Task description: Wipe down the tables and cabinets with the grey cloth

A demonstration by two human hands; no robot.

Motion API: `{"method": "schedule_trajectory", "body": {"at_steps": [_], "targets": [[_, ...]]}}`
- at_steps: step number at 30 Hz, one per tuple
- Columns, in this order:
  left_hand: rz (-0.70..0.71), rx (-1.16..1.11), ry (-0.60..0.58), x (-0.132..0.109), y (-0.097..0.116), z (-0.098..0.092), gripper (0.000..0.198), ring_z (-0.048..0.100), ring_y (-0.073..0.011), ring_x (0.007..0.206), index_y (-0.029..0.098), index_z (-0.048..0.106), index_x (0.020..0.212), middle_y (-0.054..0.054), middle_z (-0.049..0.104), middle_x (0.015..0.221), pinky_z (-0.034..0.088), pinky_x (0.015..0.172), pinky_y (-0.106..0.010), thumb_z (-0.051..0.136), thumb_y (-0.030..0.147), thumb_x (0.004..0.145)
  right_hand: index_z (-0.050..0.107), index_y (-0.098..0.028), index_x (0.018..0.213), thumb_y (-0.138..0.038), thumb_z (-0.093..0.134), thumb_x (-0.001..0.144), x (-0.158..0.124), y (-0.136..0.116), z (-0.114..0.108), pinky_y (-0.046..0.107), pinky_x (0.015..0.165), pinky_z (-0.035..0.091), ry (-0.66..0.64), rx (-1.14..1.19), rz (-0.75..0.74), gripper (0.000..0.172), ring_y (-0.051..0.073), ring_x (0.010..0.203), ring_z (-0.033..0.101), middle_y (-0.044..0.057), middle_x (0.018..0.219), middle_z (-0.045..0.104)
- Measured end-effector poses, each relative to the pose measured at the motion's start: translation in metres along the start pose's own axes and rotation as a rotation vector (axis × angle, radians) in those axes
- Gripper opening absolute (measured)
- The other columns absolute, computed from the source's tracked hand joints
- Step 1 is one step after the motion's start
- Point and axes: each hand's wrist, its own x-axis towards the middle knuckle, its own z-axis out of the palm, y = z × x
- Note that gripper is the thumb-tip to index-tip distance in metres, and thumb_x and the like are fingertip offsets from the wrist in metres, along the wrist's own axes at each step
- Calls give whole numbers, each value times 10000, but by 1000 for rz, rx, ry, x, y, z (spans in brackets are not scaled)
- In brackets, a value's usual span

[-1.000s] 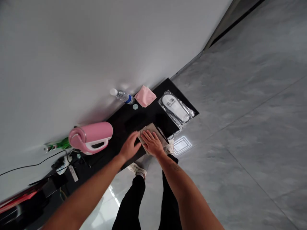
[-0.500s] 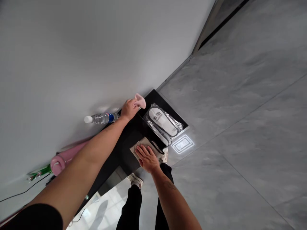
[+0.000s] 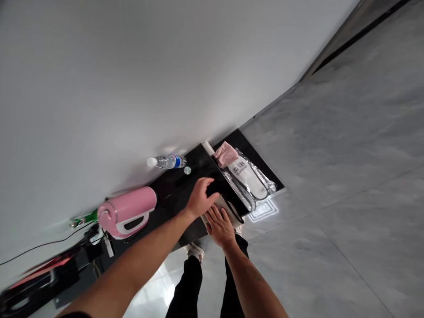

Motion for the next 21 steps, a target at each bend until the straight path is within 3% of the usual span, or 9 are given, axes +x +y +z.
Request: {"method": "schedule_trajectory", "body": {"at_steps": [3, 4, 6, 8, 10, 13, 15, 18, 21], "targets": [[-332, -157, 446, -35, -36, -66, 618, 718, -175, 976, 233, 559, 1453, -116, 661, 1317, 659, 888, -366, 846, 371, 924, 380, -289, 1833, -359, 631, 1096, 35, -1, -14, 611, 1405, 287, -27, -28, 0, 782, 363, 1702, 389, 64, 1849, 390], [-361, -164, 564, -36, -45, -90, 690, 695, -145, 898, 227, 522, 1483, -103, 658, 1296, 648, 850, -341, 863, 401, 909, 375, -285, 1835, -359, 618, 1103, 54, -1, -19, 615, 1412, 272, -40, -43, -9, 774, 360, 1717, 358, 59, 1865, 356], [-300, -116, 650, -25, -54, -134, 809, 661, -122, 793, 214, 478, 1539, -40, 694, 1154, 624, 820, -314, 895, 454, 889, 386, -263, 1830, -368, 588, 1119, 97, -1, -29, 631, 1426, 232, -51, -76, -25, 746, 360, 1743, 298, 61, 1887, 302], [-201, -5, 592, -5, -52, -168, 806, 663, -134, 748, 208, 528, 1532, 40, 704, 926, 600, 828, -302, 918, 487, 885, 382, -223, 1829, -370, 559, 1134, 133, -2, -33, 651, 1436, 184, -37, -108, -21, 733, 371, 1760, 241, 77, 1902, 257], [-136, 129, 496, 18, -43, -189, 650, 697, -159, 764, 220, 651, 1425, 56, 711, 810, 576, 843, -302, 923, 488, 899, 360, -189, 1835, -355, 533, 1142, 147, -7, -29, 675, 1437, 154, -25, -129, -20, 733, 390, 1765, 218, 101, 1905, 245], [-111, 319, 394, 42, -30, -202, 335, 767, -214, 879, 234, 767, 1169, -29, 824, 952, 554, 845, -324, 888, 447, 940, 362, -186, 1834, -338, 513, 1148, 122, -27, -6, 680, 1431, 184, -70, -122, -81, 719, 395, 1753, 254, 119, 1884, 311], [-135, 414, 348, 44, -26, -206, 244, 795, -255, 943, 233, 775, 1092, -71, 858, 1029, 547, 838, -340, 855, 423, 962, 397, -193, 1821, -338, 522, 1146, 94, -46, 20, 657, 1424, 235, -117, -110, -158, 702, 381, 1740, 293, 113, 1869, 354], [-155, 480, 303, 17, -27, -213, 240, 814, -273, 935, 237, 774, 1113, -72, 873, 998, 541, 799, -333, 843, 405, 956, 438, -167, 1797, -361, 543, 1146, 81, -78, 60, 623, 1410, 303, -147, -113, -306, 687, 358, 1734, 310, 108, 1872, 347], [-103, 504, 390, -42, -27, -230, 239, 818, -247, 886, 240, 771, 1084, -49, 876, 966, 537, 752, -306, 839, 421, 944, 464, -175, 1782, -386, 546, 1153, 125, -103, 81, 598, 1403, 339, -168, -100, -450, 668, 327, 1731, 322, 95, 1863, 375]]}}
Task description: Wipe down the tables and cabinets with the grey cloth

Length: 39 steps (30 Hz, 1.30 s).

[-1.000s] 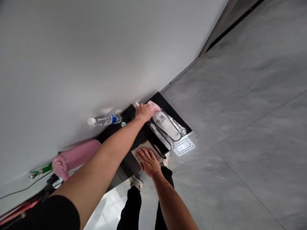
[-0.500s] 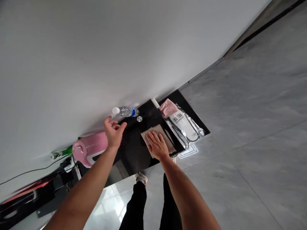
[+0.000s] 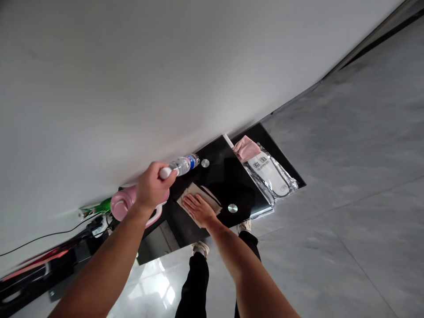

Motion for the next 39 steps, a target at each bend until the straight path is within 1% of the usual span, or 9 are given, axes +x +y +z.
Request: {"method": "schedule_trajectory", "body": {"at_steps": [3, 6, 12, 17, 22, 27, 30, 33, 39], "targets": [[59, 49, 157, -53, -16, -43, 273, 803, -207, 791, 237, 772, 1030, -21, 866, 906, 538, 703, -282, 847, 484, 944, 541, -185, 1736, -399, 554, 1150, 64, 25, -15, 608, 1417, 304, -19, 25, -23, 624, 336, 1703, 374, 109, 1802, 486], [131, 108, 223, -93, -26, -76, 292, 785, -176, 704, 235, 765, 1003, 4, 856, 855, 545, 658, -263, 850, 511, 959, 543, -150, 1728, -393, 572, 1130, 101, 63, -43, 620, 1432, 246, 5, 40, 28, 646, 359, 1707, 359, 134, 1803, 480], [93, 91, 99, -144, -37, -96, 238, 812, -160, 696, 231, 735, 1044, 12, 857, 861, 605, 660, -230, 822, 448, 996, 443, -152, 1788, -416, 518, 1123, 99, 139, -109, 677, 1431, 152, 149, -14, 250, 720, 394, 1740, 259, 130, 1856, 386], [78, 14, 60, -191, -49, -102, 295, 799, -147, 653, 250, 700, 1034, 19, 824, 816, 618, 632, -214, 742, 541, 1053, 402, -128, 1801, -461, 469, 1128, 86, 165, -134, 729, 1415, 115, 315, -82, 525, 754, 409, 1752, 198, 151, 1866, 355], [117, -33, 5, -237, -74, -114, 259, 811, -154, 657, 262, 673, 1055, 11, 823, 808, 638, 644, -213, 698, 518, 1085, 322, -91, 1825, -430, 414, 1134, 80, 130, -117, 816, 1373, 71, 330, -104, 782, 774, 473, 1760, 93, 188, 1899, 247], [116, -60, -50, -268, -90, -112, 194, 819, -177, 656, 267, 679, 1059, 5, 829, 808, 658, 649, -237, 710, 458, 1063, 392, -135, 1806, -401, 421, 1141, 102, 39, -61, 720, 1425, 75, 38, 39, 365, 717, 437, 1762, 140, 140, 1890, 302], [63, -86, -107, -274, -87, -105, 121, 819, -182, 655, 274, 707, 1049, 11, 837, 817, 658, 635, -240, 760, 365, 989, 485, -221, 1762, -426, 507, 1109, 118, 16, -42, 567, 1470, 117, -71, 71, 138, 685, 329, 1755, 236, 31, 1869, 378], [18, -117, -133, -271, -77, -97, 125, 817, -196, 646, 285, 736, 1030, 12, 845, 816, 661, 608, -257, 794, 326, 927, 508, -228, 1747, -432, 512, 1100, 116, 52, -64, 544, 1470, 130, -89, 51, 53, 679, 319, 1745, 269, 31, 1847, 424], [-49, -171, -113, -265, -55, -77, 103, 853, -246, 718, 296, 745, 972, -10, 863, 854, 709, 680, -318, 797, 367, 918, 380, -148, 1812, -458, 503, 1126, 63, 192, -153, 758, 1409, 97, 169, -92, 432, 763, 444, 1755, 162, 144, 1901, 271]]}}
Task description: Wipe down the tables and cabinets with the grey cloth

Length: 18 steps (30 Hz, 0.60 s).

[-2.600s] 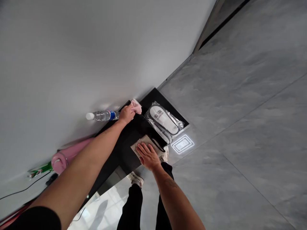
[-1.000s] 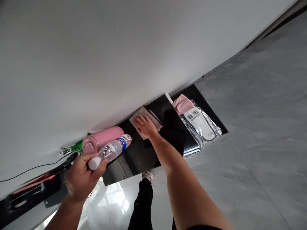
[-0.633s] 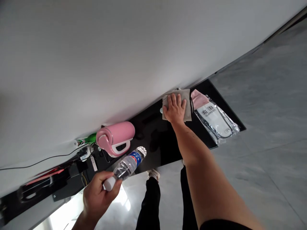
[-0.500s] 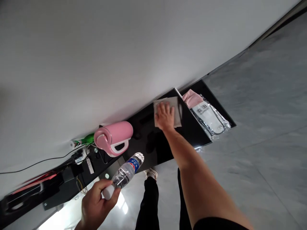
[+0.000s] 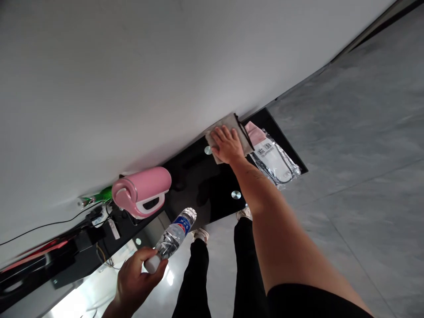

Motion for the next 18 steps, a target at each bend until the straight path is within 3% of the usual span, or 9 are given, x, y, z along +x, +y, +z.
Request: {"method": "schedule_trajectory", "body": {"at_steps": [2, 4, 8, 12, 14, 16, 18], "targets": [[6, -12, 15, 0, 2, 7, 124, 859, -247, 728, 288, 745, 976, -17, 868, 866, 707, 678, -311, 804, 381, 918, 374, -148, 1815, -457, 491, 1131, -5, 19, -12, 776, 1397, 107, 62, -22, 112, 759, 450, 1753, 164, 151, 1897, 278], [44, -26, 19, 1, 2, 11, 143, 863, -245, 734, 281, 744, 1005, -19, 871, 874, 708, 680, -303, 808, 380, 924, 359, -116, 1816, -450, 477, 1137, -17, 12, -11, 790, 1386, 114, 115, -29, 208, 767, 470, 1750, 152, 180, 1894, 270], [141, -76, 4, 1, -3, 12, 161, 858, -236, 711, 275, 728, 1024, -11, 860, 850, 708, 655, -289, 828, 352, 925, 363, -65, 1802, -395, 492, 1144, -50, -58, 18, 784, 1382, 159, 39, -24, 203, 746, 502, 1735, 151, 211, 1885, 277], [175, -97, 5, -3, -4, 10, 141, 849, -226, 682, 273, 728, 1024, -7, 847, 822, 700, 626, -275, 823, 338, 943, 445, -180, 1779, -392, 490, 1192, -55, -157, 64, 563, 1361, 364, -146, 16, -34, 625, 407, 1577, 470, 66, 1873, 362], [155, -88, 5, -7, -3, 11, 118, 842, -227, 665, 286, 725, 1012, 1, 839, 803, 696, 604, -283, 810, 341, 950, 441, -201, 1782, -387, 455, 1222, -40, -193, 83, 503, 1351, 374, -183, 21, -117, 590, 365, 1527, 522, 24, 1877, 354], [117, -81, 6, -11, -1, 14, 105, 834, -233, 652, 298, 718, 996, 5, 828, 786, 691, 578, -301, 796, 352, 950, 428, -188, 1787, -385, 454, 1231, -20, -212, 93, 512, 1363, 337, -200, 20, -181, 590, 367, 1537, 500, 22, 1878, 350], [90, -76, -13, -15, 1, 17, 104, 830, -236, 649, 300, 710, 981, -1, 826, 788, 686, 560, -310, 792, 355, 949, 454, -198, 1774, -426, 518, 1216, -4, -209, 90, 497, 1370, 309, -220, 25, -247, 605, 350, 1528, 484, 5, 1861, 388]]}}
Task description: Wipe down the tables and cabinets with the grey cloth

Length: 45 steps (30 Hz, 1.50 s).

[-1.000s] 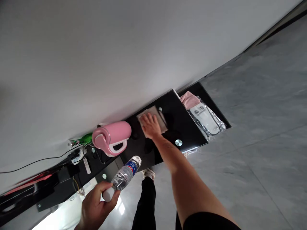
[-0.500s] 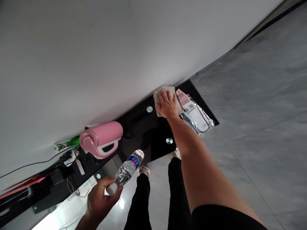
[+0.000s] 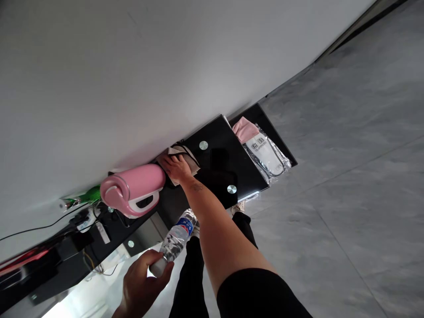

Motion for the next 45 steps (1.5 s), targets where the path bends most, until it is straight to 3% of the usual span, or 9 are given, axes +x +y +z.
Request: {"method": "schedule_trajectory", "body": {"at_steps": [5, 8, 10, 14, 19, 22, 30, 40, 45], "targets": [[44, 8, 5, -9, -2, 1, 121, 857, -238, 735, 272, 733, 1037, -35, 852, 858, 726, 667, -312, 803, 300, 943, 457, -175, 1774, -488, 606, 1150, -27, 99, -50, 651, 1333, 315, 35, -19, 103, 714, 411, 1478, 471, 133, 1844, 405], [82, -3, 22, -14, -9, -3, 133, 853, -225, 729, 264, 721, 1056, -32, 846, 855, 727, 672, -297, 803, 289, 955, 400, -150, 1801, -494, 547, 1140, -58, 171, -79, 791, 1346, 184, 154, -83, 295, 759, 505, 1640, 285, 177, 1870, 325], [101, -23, 23, -16, -14, -7, 131, 844, -214, 709, 256, 709, 1065, -25, 834, 833, 719, 659, -282, 797, 289, 974, 388, -163, 1809, -500, 506, 1142, -70, 192, -88, 794, 1365, 139, 234, -128, 398, 756, 490, 1702, 199, 149, 1876, 319], [93, -47, 15, -22, -22, -13, 97, 831, -208, 683, 249, 710, 1042, -22, 824, 803, 696, 618, -270, 784, 280, 988, 396, -117, 1799, -466, 476, 1134, -65, 139, -58, 802, 1356, 151, 264, -148, 456, 755, 509, 1712, 163, 165, 1878, 314], [-4, -5, 22, -20, -26, -19, 101, 838, -224, 684, 263, 747, 998, -22, 843, 818, 693, 609, -288, 806, 336, 959, 431, -167, 1793, -437, 470, 1152, -42, 13, 12, 649, 1335, 328, 9, -7, 11, 697, 422, 1592, 404, 128, 1870, 360], [-37, 56, 8, -6, -25, -20, 135, 849, -231, 703, 269, 766, 979, -20, 865, 843, 699, 638, -296, 831, 374, 926, 438, -194, 1793, -472, 508, 1147, -33, 15, 12, 598, 1301, 392, -48, 20, -100, 706, 396, 1528, 471, 102, 1880, 345], [141, 111, 145, 87, -7, -17, 211, 830, -177, 720, 226, 766, 1018, -17, 871, 873, 654, 704, -238, 875, 389, 941, 403, -210, 1816, -523, 540, 1139, -75, 173, -75, 742, 1403, 127, 228, -86, 240, 759, 450, 1737, 177, 93, 1897, 298], [61, 34, 5, 261, 22, 23, 306, 764, -198, 905, 223, 734, 1108, -28, 844, 1032, 599, 874, -314, 824, 430, 901, 474, -224, 1787, -534, 527, 1122, -298, 152, -44, 738, 1400, 195, 140, -103, 440, 735, 447, 1747, 236, 125, 1867, 362], [69, 23, -57, 320, 36, 50, 286, 716, -188, 870, 220, 704, 1085, -18, 820, 1004, 562, 863, -323, 831, 385, 889, 481, -275, 1792, -515, 560, 1109, -344, 145, -23, 733, 1403, 218, 139, -104, 479, 728, 448, 1743, 262, 116, 1856, 381]]}}
